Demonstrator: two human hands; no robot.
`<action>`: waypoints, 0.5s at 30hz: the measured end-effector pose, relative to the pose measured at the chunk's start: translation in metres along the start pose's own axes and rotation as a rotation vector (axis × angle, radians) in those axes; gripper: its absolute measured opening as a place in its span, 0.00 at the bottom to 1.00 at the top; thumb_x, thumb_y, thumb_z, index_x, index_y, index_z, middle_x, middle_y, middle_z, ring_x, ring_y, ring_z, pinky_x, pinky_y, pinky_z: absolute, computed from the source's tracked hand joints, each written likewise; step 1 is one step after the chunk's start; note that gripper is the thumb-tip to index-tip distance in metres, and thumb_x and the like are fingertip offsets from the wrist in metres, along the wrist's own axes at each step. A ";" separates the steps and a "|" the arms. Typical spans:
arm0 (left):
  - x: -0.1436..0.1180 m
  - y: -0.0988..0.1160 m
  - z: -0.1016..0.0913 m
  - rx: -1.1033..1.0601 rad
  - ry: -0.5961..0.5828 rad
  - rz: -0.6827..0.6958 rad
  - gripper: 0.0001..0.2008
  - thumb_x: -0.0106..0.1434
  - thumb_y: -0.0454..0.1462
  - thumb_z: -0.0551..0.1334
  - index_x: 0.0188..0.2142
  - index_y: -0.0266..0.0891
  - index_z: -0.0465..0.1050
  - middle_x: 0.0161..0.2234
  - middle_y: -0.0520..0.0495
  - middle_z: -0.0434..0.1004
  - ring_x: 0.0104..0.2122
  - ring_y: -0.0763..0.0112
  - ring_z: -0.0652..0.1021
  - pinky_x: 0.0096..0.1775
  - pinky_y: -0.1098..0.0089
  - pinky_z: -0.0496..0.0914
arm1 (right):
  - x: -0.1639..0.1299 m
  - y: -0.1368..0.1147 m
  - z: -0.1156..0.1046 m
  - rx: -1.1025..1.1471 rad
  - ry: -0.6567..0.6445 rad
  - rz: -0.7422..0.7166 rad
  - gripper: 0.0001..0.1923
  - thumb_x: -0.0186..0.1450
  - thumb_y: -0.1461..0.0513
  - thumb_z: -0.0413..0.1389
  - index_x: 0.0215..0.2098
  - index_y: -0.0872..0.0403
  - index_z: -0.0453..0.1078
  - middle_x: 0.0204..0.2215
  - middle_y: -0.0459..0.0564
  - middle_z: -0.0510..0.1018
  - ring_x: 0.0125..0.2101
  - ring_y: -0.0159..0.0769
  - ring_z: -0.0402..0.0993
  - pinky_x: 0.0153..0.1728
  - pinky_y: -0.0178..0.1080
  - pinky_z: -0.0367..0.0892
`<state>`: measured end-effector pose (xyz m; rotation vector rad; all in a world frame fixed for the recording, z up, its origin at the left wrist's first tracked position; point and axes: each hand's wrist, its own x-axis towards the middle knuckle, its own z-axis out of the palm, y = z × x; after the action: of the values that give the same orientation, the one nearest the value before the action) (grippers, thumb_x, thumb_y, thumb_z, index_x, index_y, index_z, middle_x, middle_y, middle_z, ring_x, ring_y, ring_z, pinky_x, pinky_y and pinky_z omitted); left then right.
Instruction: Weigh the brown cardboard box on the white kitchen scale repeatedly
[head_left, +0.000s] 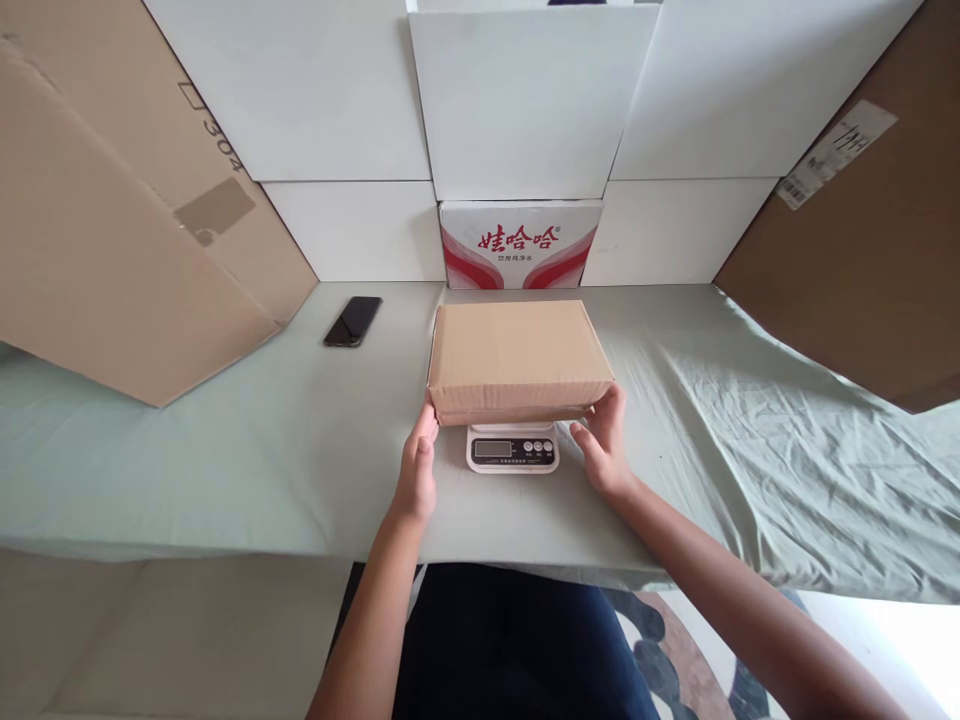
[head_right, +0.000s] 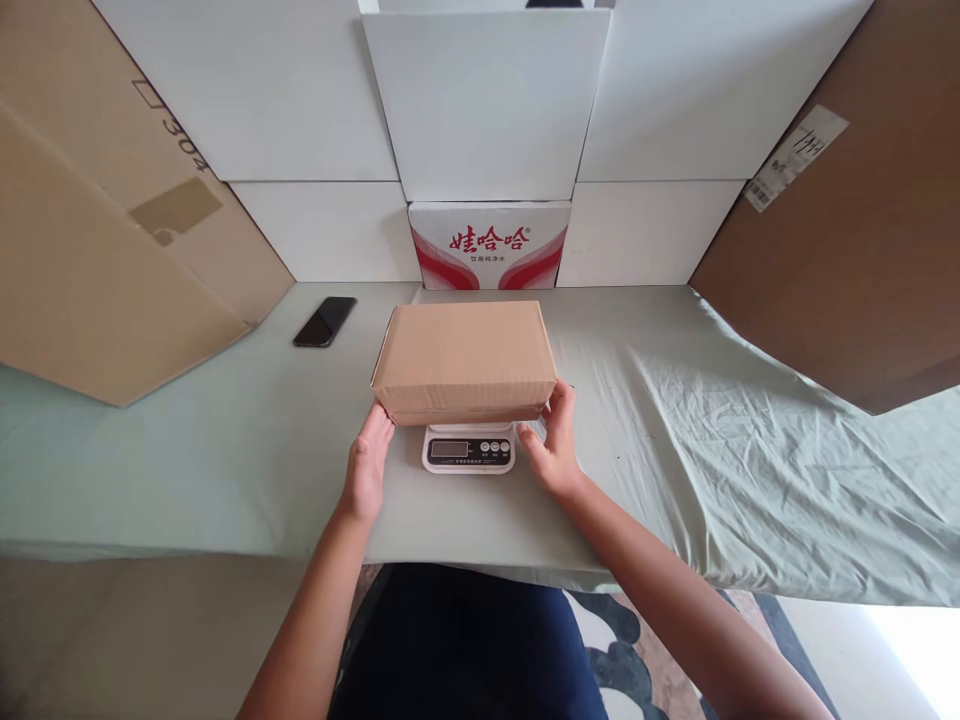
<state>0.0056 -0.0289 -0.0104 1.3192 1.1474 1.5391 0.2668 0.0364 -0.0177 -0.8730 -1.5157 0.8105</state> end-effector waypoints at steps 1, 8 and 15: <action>0.001 0.000 0.000 0.006 0.004 -0.006 0.45 0.67 0.67 0.46 0.75 0.48 0.54 0.77 0.45 0.51 0.77 0.50 0.51 0.75 0.50 0.50 | 0.001 0.000 0.000 0.001 0.002 0.005 0.30 0.67 0.46 0.58 0.64 0.37 0.55 0.61 0.54 0.64 0.61 0.54 0.65 0.56 0.63 0.71; 0.006 0.000 0.004 0.022 0.030 -0.022 0.45 0.67 0.67 0.46 0.74 0.48 0.55 0.77 0.44 0.52 0.76 0.52 0.52 0.74 0.52 0.52 | 0.001 0.000 -0.001 -0.001 0.017 -0.001 0.28 0.67 0.46 0.58 0.63 0.36 0.57 0.62 0.53 0.64 0.62 0.54 0.65 0.58 0.65 0.70; 0.005 0.001 0.004 -0.002 -0.007 0.016 0.42 0.69 0.65 0.47 0.75 0.49 0.54 0.77 0.45 0.52 0.77 0.51 0.51 0.75 0.50 0.50 | 0.002 -0.002 0.000 0.000 0.033 0.003 0.28 0.67 0.46 0.58 0.62 0.37 0.57 0.60 0.53 0.65 0.59 0.53 0.66 0.56 0.61 0.71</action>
<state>0.0086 -0.0238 -0.0078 1.3339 1.1329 1.5456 0.2668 0.0375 -0.0147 -0.8846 -1.4864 0.7942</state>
